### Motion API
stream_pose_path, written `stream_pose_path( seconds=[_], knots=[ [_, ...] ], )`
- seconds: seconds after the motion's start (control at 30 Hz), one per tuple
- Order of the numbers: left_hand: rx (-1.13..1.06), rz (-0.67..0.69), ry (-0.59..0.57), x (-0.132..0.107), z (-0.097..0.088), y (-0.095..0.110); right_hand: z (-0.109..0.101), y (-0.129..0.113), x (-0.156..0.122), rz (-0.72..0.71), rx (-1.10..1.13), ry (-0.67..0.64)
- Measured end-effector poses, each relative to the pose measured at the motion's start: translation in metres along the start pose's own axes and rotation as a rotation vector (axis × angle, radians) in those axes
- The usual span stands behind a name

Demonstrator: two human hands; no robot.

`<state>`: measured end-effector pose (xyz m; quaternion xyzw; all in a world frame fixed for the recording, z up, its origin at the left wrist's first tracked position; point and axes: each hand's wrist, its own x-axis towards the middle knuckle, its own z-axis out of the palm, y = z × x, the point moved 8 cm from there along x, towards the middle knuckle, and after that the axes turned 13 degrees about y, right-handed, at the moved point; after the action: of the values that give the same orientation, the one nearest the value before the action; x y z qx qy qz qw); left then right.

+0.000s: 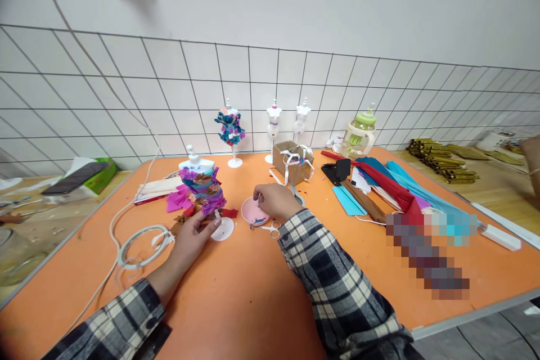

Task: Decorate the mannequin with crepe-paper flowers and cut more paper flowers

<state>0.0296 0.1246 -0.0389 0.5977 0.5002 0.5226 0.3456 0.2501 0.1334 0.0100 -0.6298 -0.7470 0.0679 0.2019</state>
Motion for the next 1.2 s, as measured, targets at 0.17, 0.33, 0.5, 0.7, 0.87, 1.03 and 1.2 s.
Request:
stream_pose_path(
  seconds=[0.17,0.33,0.5,0.7,0.87,1.03,1.2],
  knots=[
    [-0.064,0.053,0.171,-0.001,-0.022,0.002,-0.007,0.0,0.0,-0.006,0.094,0.029],
    [-0.143,0.075,0.388,-0.011,-0.056,0.013,-0.024,-0.006,-0.005,-0.023,0.209,0.067],
    [-0.189,-0.1,0.113,-0.045,-0.034,0.03,-0.028,-0.038,-0.027,-0.06,0.368,0.026],
    [-0.432,-0.623,-0.253,-0.088,0.016,0.02,-0.009,-0.069,-0.065,-0.13,0.541,0.047],
    [-0.45,-0.696,-0.264,-0.086,0.016,0.009,0.005,-0.079,-0.078,-0.115,0.516,0.114],
    [-0.489,-0.727,-0.204,-0.079,0.01,0.004,-0.006,-0.08,-0.082,-0.144,0.578,0.301],
    [-0.49,-0.746,-0.208,-0.082,0.009,0.009,-0.015,-0.089,-0.092,-0.349,0.524,0.466]
  ],
)
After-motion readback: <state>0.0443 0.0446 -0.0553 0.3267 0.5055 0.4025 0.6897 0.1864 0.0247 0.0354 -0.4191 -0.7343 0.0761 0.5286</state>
